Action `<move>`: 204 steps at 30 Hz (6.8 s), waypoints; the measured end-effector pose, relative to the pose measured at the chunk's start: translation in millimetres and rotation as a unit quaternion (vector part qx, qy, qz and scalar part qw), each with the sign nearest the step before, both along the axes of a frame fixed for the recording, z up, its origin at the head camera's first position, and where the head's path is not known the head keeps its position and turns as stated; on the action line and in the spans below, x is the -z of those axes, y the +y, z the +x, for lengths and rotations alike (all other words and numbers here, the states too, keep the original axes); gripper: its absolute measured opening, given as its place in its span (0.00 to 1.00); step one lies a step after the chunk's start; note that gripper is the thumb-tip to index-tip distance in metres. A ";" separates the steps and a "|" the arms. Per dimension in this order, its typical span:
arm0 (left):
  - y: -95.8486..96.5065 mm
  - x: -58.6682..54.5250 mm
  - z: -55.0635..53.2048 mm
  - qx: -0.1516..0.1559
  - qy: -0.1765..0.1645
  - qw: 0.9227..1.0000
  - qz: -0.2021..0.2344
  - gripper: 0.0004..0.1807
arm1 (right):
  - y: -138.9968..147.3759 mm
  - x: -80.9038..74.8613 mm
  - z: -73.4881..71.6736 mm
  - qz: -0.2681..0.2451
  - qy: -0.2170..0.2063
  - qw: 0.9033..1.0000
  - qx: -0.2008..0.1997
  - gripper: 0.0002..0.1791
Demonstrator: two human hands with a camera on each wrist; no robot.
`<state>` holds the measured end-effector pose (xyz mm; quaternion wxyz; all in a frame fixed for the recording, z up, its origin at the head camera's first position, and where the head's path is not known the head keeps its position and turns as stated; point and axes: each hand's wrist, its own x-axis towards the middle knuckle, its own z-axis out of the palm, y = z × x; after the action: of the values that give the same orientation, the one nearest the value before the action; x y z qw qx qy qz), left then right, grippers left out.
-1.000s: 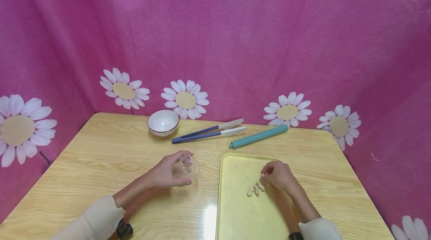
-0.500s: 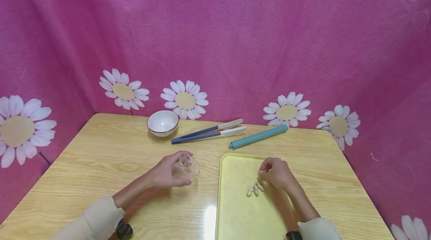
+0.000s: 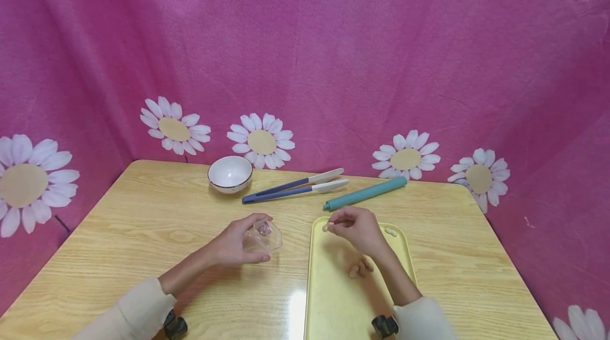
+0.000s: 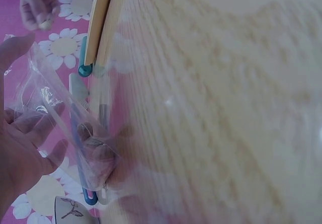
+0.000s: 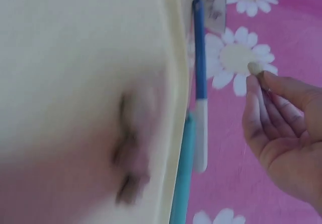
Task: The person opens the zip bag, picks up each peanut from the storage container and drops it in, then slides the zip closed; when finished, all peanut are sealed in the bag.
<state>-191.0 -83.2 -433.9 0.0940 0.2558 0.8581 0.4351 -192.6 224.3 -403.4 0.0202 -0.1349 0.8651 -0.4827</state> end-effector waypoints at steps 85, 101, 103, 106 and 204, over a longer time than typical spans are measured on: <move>-3.0 1.2 -0.4 0.003 0.004 1.000 0.002 0.43 | 68.5 33.2 35.7 0.178 -0.036 0.983 -0.002 0.03; -4.5 3.5 -0.8 -0.006 -0.001 1.000 -0.003 0.43 | 25.3 6.6 8.5 0.132 0.015 0.991 -0.031 0.03; -4.1 3.1 -0.9 -0.005 0.000 1.000 0.002 0.43 | 14.0 4.9 5.7 0.108 0.015 0.994 -0.031 0.03; -2.9 2.8 -1.1 0.000 0.003 1.000 0.004 0.43 | -2.9 3.5 2.6 0.075 0.013 0.997 -0.031 0.04; 0.2 2.7 -0.6 0.002 0.002 1.000 0.004 0.42 | -3.7 11.1 15.5 -0.020 -0.023 0.999 -0.033 0.06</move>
<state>-191.6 -83.0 -436.5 0.0917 0.2585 0.8560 0.4382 -177.1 220.7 -414.5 0.0536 -0.1522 0.8496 -0.5021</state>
